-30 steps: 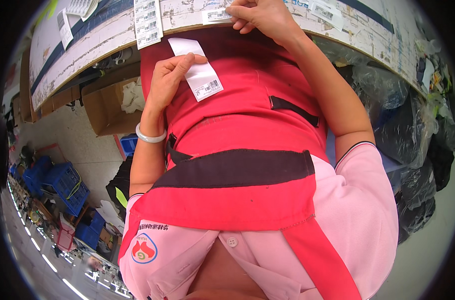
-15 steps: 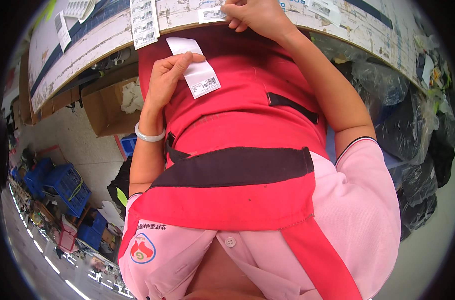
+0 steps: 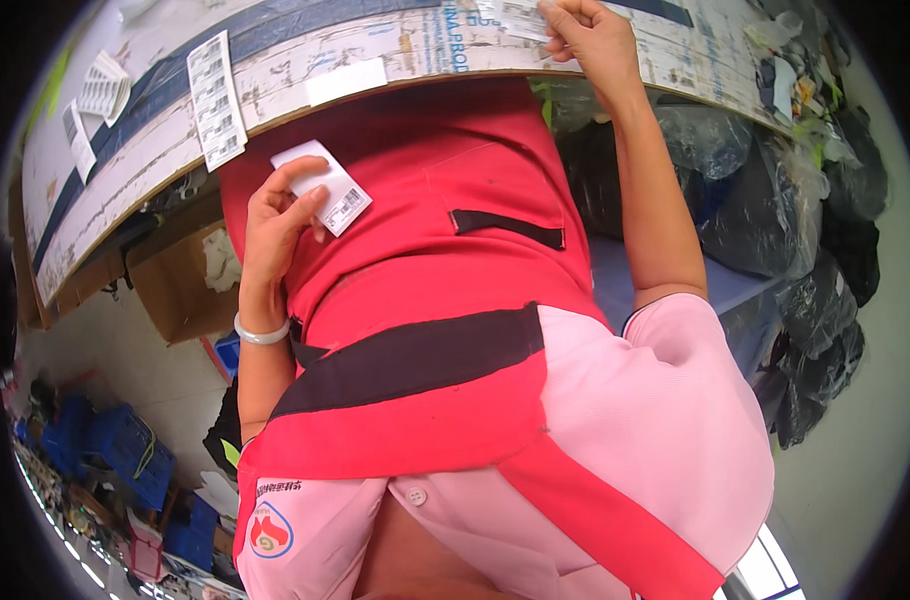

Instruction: Checking and folding paper labels or tags at a manufacturing workbench.

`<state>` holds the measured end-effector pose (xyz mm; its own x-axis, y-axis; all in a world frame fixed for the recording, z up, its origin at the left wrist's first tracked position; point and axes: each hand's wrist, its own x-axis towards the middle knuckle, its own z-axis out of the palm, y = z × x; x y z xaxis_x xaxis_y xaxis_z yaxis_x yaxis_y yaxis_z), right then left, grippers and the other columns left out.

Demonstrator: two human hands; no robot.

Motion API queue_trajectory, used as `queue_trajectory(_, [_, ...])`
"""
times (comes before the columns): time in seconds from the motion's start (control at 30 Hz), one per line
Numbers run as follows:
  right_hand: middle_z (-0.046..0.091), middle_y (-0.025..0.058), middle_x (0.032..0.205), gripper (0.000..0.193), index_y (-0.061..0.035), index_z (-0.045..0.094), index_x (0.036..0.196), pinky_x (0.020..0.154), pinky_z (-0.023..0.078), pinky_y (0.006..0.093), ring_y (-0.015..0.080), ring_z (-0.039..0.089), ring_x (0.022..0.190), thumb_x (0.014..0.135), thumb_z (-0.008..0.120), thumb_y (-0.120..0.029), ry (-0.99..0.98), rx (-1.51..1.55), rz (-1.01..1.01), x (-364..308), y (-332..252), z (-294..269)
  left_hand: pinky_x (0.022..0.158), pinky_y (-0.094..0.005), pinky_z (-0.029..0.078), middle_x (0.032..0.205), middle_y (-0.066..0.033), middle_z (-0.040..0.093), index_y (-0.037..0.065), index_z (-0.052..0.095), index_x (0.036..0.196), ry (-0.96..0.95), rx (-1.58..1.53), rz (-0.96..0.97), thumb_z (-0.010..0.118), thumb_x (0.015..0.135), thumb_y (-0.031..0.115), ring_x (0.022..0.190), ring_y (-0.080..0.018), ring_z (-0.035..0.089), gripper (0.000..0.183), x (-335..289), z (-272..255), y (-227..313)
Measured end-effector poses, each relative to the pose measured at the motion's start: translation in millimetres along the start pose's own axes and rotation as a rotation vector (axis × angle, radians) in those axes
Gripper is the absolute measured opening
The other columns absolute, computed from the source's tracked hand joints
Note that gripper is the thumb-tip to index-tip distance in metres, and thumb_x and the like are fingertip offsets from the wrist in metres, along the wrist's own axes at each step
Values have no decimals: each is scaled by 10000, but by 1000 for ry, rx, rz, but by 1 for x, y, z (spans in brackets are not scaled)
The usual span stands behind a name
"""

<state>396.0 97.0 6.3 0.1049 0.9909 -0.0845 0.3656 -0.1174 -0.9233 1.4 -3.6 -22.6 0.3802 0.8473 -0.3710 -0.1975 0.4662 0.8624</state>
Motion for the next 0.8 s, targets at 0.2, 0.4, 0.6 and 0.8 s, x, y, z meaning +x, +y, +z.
queue_trajectory(0.2, [580, -17, 668, 327, -53, 649, 986, 544, 421, 233, 73, 508, 572, 801, 755, -302, 249, -798, -61, -6, -9, 12, 516, -200, 458, 818, -48, 636, -19, 635, 1122, 10, -35, -60, 629, 901, 83, 563, -84, 558, 243, 4, 2, -2])
queue_trajectory(0.4, [612, -20, 788, 211, -42, 662, 974, 648, 469, 230, 62, 552, 722, 915, 621, -240, -457, -178, 50, -54, -56, 98, 528, -189, 449, 804, -42, 646, -11, 664, 1088, 70, -8, 27, 610, 907, 69, 579, -73, 553, 206, 2, 5, -3])
queue_trajectory(0.6, [606, -15, 754, 183, -9, 667, 932, 605, 442, 189, 35, 523, 662, 901, 648, -189, -819, 100, 192, -82, -54, 154, 595, -206, 490, 886, -64, 679, -28, 664, 1098, 64, -66, 56, 650, 885, 71, 687, -88, 603, 235, 2, 6, 5])
queue_trajectory(0.8, [606, -5, 738, 162, -8, 669, 923, 586, 445, 207, 59, 533, 642, 904, 641, -167, -638, 134, 121, -86, -55, 167, 622, -211, 502, 858, -60, 682, -53, 667, 1072, 40, -8, 31, 680, 855, 53, 693, -92, 614, 241, -2, -1, -1])
